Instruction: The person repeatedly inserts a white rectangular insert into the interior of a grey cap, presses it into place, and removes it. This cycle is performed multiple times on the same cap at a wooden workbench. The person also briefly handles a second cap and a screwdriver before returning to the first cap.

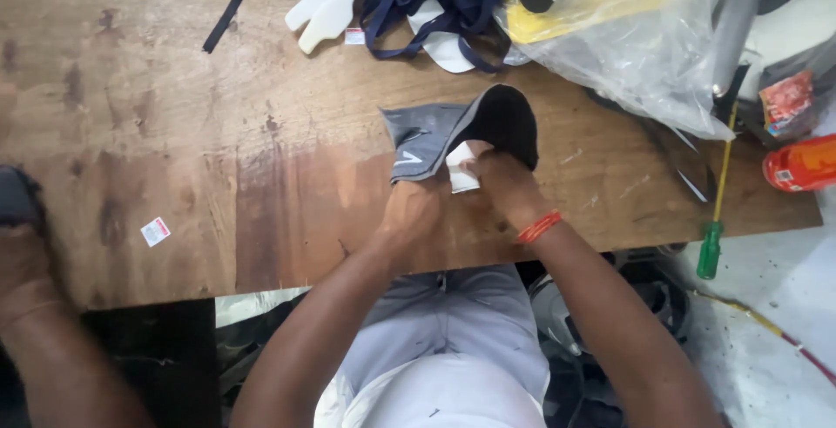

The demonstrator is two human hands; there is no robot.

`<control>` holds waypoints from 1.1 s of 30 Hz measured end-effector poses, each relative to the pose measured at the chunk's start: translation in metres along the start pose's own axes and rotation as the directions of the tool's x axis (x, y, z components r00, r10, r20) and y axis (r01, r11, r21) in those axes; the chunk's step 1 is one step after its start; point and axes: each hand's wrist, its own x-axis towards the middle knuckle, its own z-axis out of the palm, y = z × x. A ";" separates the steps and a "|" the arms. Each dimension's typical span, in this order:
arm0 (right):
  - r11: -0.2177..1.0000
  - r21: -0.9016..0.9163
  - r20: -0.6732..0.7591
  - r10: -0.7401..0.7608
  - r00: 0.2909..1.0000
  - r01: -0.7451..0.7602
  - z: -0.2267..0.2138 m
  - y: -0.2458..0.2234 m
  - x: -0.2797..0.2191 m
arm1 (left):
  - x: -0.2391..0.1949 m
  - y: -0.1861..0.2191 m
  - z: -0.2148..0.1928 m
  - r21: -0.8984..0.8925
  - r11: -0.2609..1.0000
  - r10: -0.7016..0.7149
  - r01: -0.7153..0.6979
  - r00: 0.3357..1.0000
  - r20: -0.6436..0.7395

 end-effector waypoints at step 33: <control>0.854 -0.465 0.257 -0.124 0.958 0.235 0.009 0.027 0.106 | 0.014 0.020 -0.050 -0.214 0.959 -0.173 0.187 0.982 0.083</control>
